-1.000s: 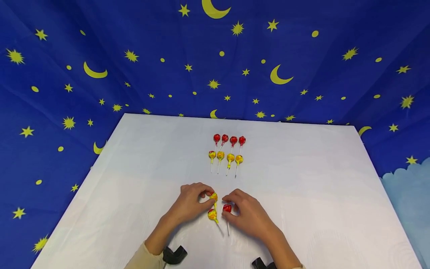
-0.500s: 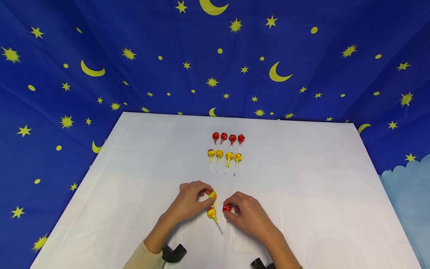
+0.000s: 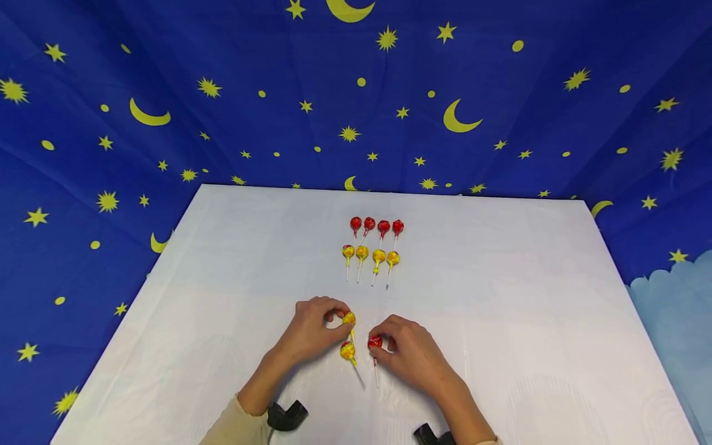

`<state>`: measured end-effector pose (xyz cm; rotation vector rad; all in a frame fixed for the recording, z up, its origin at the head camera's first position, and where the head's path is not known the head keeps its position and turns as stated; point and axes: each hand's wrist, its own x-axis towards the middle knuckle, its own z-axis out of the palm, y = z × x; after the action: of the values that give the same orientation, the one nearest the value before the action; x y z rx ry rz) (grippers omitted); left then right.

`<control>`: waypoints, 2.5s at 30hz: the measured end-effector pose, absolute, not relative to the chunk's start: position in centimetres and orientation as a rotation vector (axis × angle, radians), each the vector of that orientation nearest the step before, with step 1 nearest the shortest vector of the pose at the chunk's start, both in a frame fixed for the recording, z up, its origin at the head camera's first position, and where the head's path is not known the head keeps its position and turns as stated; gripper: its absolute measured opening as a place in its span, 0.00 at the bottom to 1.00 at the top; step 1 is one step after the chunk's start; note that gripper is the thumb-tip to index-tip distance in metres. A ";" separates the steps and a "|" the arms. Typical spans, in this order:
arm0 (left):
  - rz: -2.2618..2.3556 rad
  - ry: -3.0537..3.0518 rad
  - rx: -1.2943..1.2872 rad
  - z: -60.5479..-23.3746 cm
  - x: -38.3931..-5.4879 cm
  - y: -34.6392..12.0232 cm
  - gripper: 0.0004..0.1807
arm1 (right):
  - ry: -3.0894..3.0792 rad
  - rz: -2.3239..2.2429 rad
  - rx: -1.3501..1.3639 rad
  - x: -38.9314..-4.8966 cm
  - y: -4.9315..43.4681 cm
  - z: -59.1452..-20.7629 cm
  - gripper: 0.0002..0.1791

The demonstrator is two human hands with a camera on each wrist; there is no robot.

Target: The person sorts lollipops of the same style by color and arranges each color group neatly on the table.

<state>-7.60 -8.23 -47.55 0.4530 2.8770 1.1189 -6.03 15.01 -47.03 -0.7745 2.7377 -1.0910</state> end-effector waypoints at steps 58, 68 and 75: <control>1.041 2.984 0.308 -46.0 -14.8 -11.0 0.12 | 2.807 -1.051 -0.657 -5.4 14.7 -47.3 0.10; 1.144 2.927 0.258 -46.2 -15.9 -11.0 0.12 | 2.822 -1.059 -0.670 -5.3 14.7 -47.4 0.11; 1.131 2.971 0.271 -45.7 -16.8 -11.2 0.12 | 2.826 -1.076 -0.683 -5.3 14.6 -47.4 0.11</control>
<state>-16.75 -11.22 -45.68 0.2713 2.9707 1.1306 -5.32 14.65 -47.37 -0.6827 2.8261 -1.0765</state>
